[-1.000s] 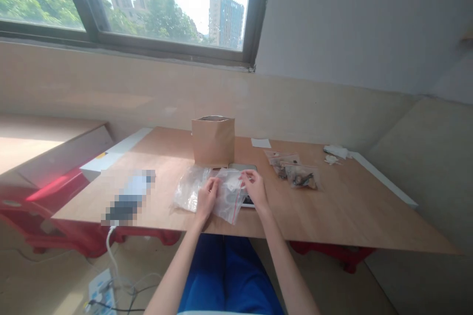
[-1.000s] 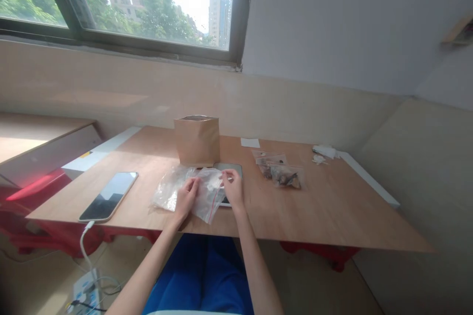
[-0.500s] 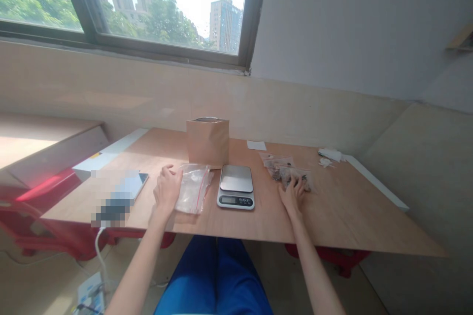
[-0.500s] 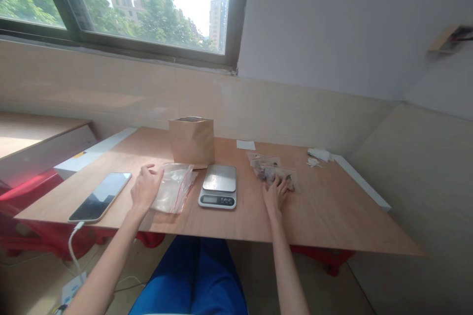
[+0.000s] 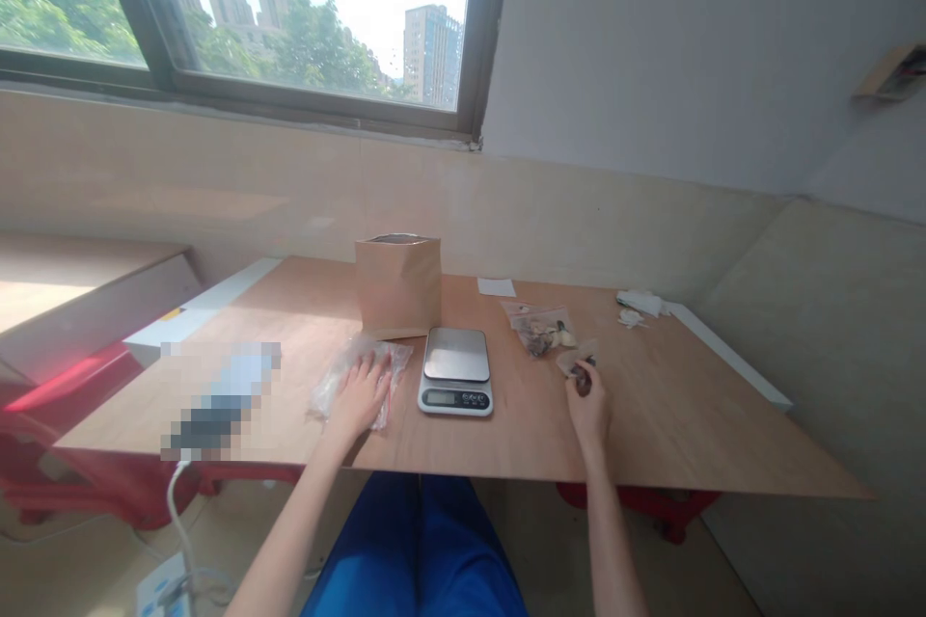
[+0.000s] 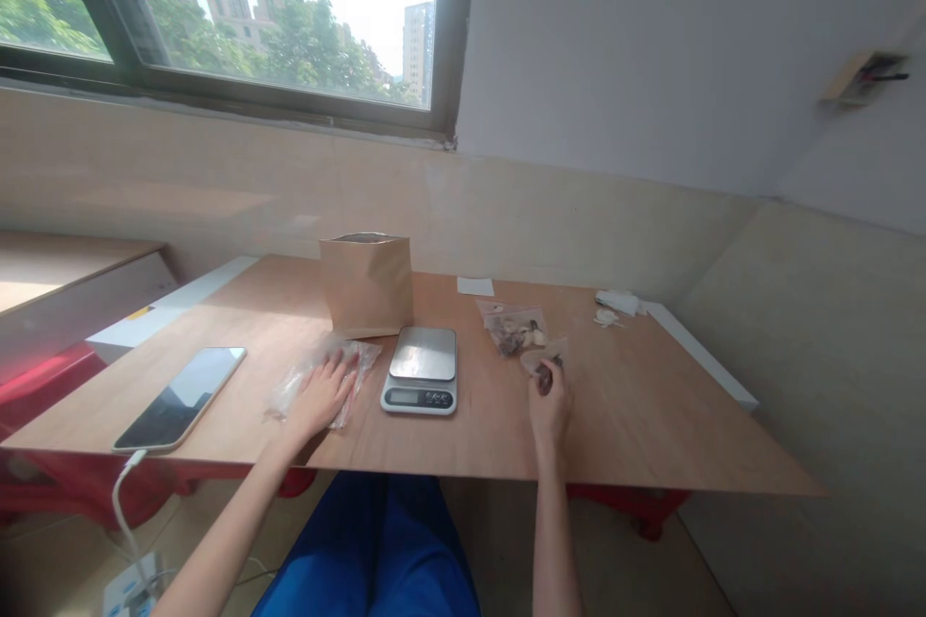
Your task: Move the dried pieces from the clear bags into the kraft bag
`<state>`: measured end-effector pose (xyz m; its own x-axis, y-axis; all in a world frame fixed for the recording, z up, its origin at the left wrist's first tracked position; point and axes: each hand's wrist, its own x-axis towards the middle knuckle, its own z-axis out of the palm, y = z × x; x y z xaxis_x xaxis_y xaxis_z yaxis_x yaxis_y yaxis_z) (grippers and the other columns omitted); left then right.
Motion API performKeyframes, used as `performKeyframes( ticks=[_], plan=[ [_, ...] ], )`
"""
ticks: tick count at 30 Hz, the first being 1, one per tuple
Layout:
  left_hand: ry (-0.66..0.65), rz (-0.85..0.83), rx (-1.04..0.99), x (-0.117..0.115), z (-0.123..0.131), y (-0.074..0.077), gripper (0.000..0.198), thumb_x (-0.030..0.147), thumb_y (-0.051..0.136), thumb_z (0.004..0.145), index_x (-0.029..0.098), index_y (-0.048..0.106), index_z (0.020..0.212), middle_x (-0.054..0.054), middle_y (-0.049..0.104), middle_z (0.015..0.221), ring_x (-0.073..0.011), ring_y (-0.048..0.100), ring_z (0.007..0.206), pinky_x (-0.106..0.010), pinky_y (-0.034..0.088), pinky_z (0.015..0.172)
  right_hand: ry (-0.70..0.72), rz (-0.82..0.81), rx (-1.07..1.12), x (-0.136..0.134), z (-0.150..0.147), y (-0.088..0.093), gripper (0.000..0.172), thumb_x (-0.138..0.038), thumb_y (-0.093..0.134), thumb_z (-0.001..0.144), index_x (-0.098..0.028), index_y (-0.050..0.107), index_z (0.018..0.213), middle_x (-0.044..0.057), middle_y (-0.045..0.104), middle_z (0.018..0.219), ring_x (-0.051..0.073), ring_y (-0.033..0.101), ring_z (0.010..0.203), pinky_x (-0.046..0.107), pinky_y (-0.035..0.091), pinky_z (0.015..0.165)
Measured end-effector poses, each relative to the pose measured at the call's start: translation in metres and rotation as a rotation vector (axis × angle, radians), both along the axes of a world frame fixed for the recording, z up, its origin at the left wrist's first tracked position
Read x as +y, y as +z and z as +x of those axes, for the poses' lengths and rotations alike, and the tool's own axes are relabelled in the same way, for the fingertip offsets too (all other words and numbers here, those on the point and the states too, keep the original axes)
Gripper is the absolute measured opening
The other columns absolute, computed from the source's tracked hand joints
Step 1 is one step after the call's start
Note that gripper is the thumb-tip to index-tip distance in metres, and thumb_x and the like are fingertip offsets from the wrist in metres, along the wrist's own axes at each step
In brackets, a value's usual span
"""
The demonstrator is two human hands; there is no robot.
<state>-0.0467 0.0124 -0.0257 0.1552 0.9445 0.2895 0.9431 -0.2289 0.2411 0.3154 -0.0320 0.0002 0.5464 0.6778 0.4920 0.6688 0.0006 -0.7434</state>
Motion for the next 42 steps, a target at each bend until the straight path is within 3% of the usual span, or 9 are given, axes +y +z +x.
performKeyframes(
  ticks=[3, 7, 11, 13, 18, 25, 31, 37, 42],
  plan=[
    [-0.049, -0.034, -0.072, 0.0, 0.002, 0.01, 0.037, 0.024, 0.035, 0.086, 0.015, 0.055, 0.115, -0.018, 0.052, 0.125, -0.0293, 0.042, 0.121, -0.048, 0.028, 0.1, -0.073, 0.102, 0.243, -0.03, -0.021, 0.022, 0.038, -0.037, 0.046, 0.072, -0.014, 0.058, 0.1, 0.015, 0.063, 0.099, 0.024, 0.059, 0.087, 0.036, 0.045, 0.076],
    [-0.076, -0.016, -0.408, -0.024, 0.033, 0.052, 0.037, 0.029, 0.033, 0.088, 0.017, 0.052, 0.117, -0.013, 0.052, 0.126, -0.0248, 0.042, 0.122, -0.045, 0.027, 0.103, -0.132, 0.201, 0.532, -0.053, -0.059, 0.045, 0.037, -0.041, 0.045, 0.072, -0.014, 0.058, 0.094, 0.012, 0.064, 0.096, 0.022, 0.059, 0.086, 0.033, 0.045, 0.076],
    [-0.343, -0.125, -0.736, -0.066, 0.074, 0.091, 0.042, 0.04, 0.039, 0.086, 0.023, 0.044, 0.124, -0.007, 0.049, 0.129, -0.0194, 0.045, 0.118, -0.033, 0.035, 0.097, 0.108, 0.08, 0.807, -0.056, -0.094, 0.054, 0.035, -0.044, 0.043, 0.071, -0.015, 0.059, 0.083, 0.005, 0.066, 0.077, 0.02, 0.061, 0.075, 0.031, 0.047, 0.069],
    [-0.406, -0.22, -0.82, -0.081, 0.086, 0.099, 0.042, 0.043, 0.046, 0.083, 0.024, 0.048, 0.12, -0.007, 0.056, 0.115, -0.0183, 0.054, 0.098, -0.03, 0.042, 0.084, 0.238, -0.036, 0.915, -0.057, -0.109, 0.056, 0.034, -0.044, 0.042, 0.072, -0.017, 0.059, 0.081, 0.002, 0.065, 0.067, 0.019, 0.061, 0.066, 0.03, 0.048, 0.064],
    [-0.37, -0.444, -1.012, -0.09, 0.092, 0.094, 0.031, 0.048, 0.05, 0.079, 0.018, 0.052, 0.087, 0.005, 0.043, 0.056, -0.0096, 0.041, 0.053, -0.022, 0.032, 0.052, 0.242, -0.087, 0.977, -0.057, -0.129, 0.054, 0.036, -0.05, 0.046, 0.072, -0.017, 0.059, 0.076, 0.001, 0.063, 0.063, 0.018, 0.061, 0.061, 0.028, 0.048, 0.058],
    [-0.307, -0.698, -1.333, -0.096, 0.09, 0.083, 0.039, 0.056, 0.053, 0.072, 0.018, 0.044, 0.069, 0.005, 0.043, 0.06, -0.0088, 0.043, 0.058, -0.021, 0.036, 0.057, 0.289, -0.128, 0.861, -0.052, -0.142, 0.046, 0.05, -0.062, 0.036, 0.077, -0.017, 0.057, 0.086, 0.007, 0.065, 0.081, 0.021, 0.062, 0.073, 0.029, 0.048, 0.063],
    [-0.207, -0.473, -1.413, -0.099, 0.098, 0.083, 0.038, 0.054, 0.049, 0.076, 0.019, 0.038, 0.067, 0.009, 0.033, 0.05, -0.0047, 0.033, 0.04, -0.017, 0.028, 0.039, 0.133, 0.054, 0.505, -0.052, -0.158, 0.045, 0.046, -0.057, 0.048, 0.075, -0.017, 0.042, 0.097, 0.01, 0.055, 0.093, 0.017, 0.054, 0.072, 0.03, 0.045, 0.067],
    [-0.096, -0.488, -1.449, -0.1, 0.099, 0.08, 0.039, 0.057, 0.048, 0.075, 0.022, 0.033, 0.069, 0.011, 0.034, 0.04, -0.0055, 0.03, 0.027, -0.016, 0.019, 0.026, 0.846, -0.237, 0.553, -0.067, -0.173, 0.066, 0.03, -0.047, 0.039, 0.086, -0.021, 0.04, 0.07, -0.005, 0.046, 0.057, 0.012, 0.048, 0.052, 0.022, 0.04, 0.051],
    [-0.054, -0.511, -1.409, -0.101, 0.093, 0.082, 0.039, 0.059, 0.048, 0.073, 0.022, 0.037, 0.071, 0.011, 0.033, 0.036, -0.0059, 0.031, 0.028, -0.016, 0.02, 0.027, 0.915, -0.302, 0.471, -0.069, -0.173, 0.064, 0.029, -0.043, 0.038, 0.088, -0.021, 0.038, 0.069, -0.005, 0.045, 0.058, 0.011, 0.047, 0.054, 0.022, 0.039, 0.055]
  ],
)
